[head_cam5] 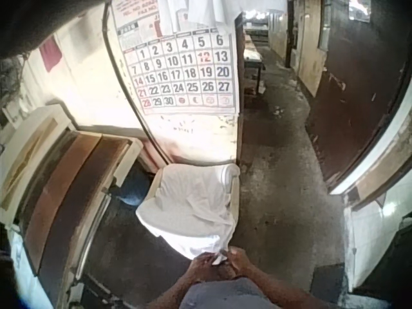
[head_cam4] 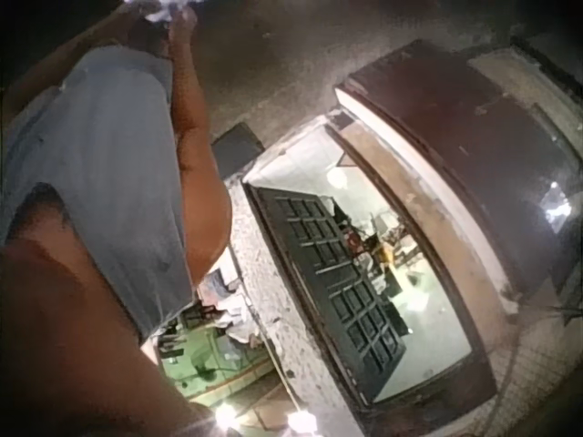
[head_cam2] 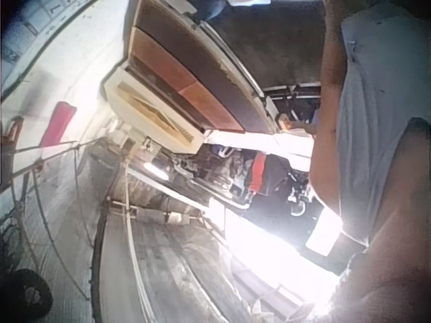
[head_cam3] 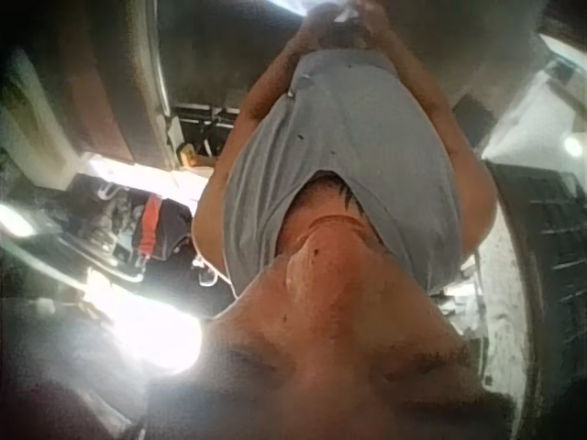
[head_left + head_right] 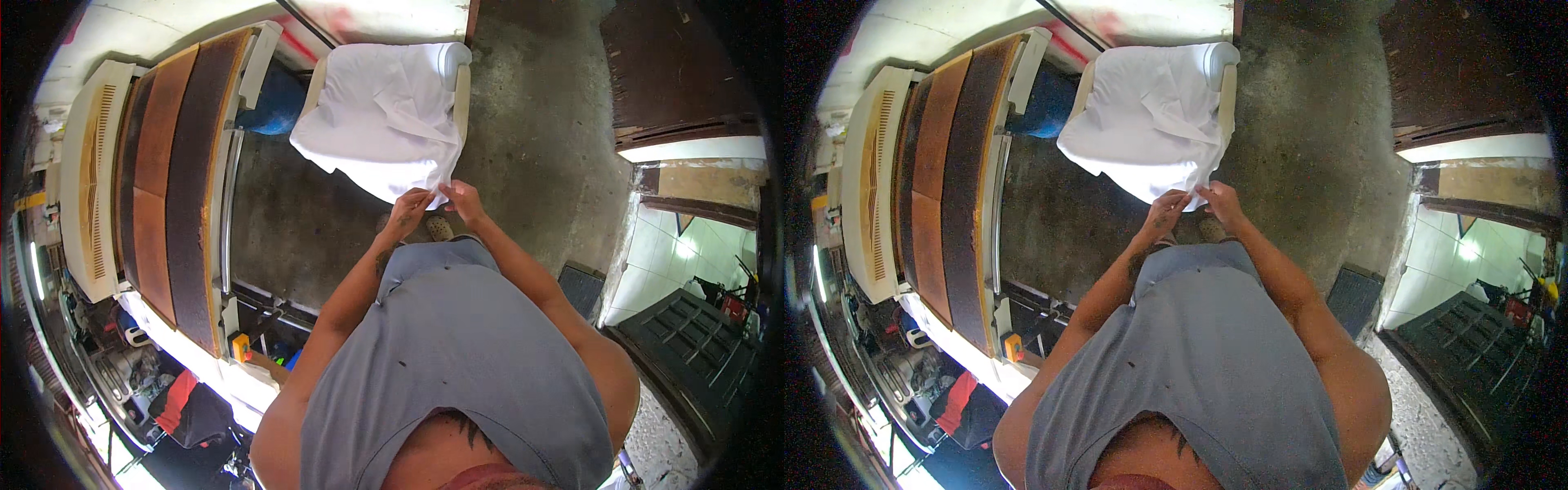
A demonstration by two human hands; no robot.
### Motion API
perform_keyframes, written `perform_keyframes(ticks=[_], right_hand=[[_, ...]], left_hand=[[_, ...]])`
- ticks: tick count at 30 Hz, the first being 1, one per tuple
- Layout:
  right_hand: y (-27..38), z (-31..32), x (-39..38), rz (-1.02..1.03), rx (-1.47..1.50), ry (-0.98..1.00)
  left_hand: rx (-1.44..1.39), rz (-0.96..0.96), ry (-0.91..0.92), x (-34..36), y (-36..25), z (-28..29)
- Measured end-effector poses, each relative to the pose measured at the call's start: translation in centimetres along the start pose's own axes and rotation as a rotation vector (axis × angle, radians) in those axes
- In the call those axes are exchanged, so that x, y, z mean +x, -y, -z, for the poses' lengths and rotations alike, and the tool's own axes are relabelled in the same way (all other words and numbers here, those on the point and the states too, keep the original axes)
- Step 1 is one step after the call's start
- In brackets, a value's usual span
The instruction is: Placing and removing white shirts from a screen printing or drying machine, then folding them on a table.
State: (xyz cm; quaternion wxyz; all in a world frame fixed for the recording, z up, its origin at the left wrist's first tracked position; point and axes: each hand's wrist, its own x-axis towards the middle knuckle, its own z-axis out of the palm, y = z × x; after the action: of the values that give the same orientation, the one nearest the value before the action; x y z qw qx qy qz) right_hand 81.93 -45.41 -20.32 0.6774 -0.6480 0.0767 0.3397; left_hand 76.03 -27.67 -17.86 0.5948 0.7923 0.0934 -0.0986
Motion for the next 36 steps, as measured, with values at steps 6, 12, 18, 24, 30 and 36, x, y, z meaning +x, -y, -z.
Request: perform_keyframes(ticks=[6, 12, 18, 24, 30, 36], right_hand=[[-0.8, 0.3, 0.6, 0.027, -0.11, -0.041], [-3.0, 1.4, 0.8, 0.299, -0.277, -0.335], [2.4, -1.0, -0.7, 0.004, -0.094, 0.0], [-1.9, 2.5, 0.2, 0.013, -0.128, 0.039], [-3.6, 3.4, 1.8, -0.168, -0.169, -0.099], [9.2, -9.7, 4.5, 0.192, -0.009, 0.329]], left_hand=[[-0.007, -0.094, -0.275, -0.1, 1.2, -0.6], [-0.17, 0.139, -0.223, 0.2, 0.0, -0.4], [-0.121, 0.185, -0.251, -0.3, -0.1, -0.5], [-0.189, 0.162, -0.402, 0.9, 0.5, 1.4], [0.389, -0.335, -0.274, 0.4, -2.7, 2.7], [0.36, -0.344, -0.701, -3.5, -4.5, 4.3]])
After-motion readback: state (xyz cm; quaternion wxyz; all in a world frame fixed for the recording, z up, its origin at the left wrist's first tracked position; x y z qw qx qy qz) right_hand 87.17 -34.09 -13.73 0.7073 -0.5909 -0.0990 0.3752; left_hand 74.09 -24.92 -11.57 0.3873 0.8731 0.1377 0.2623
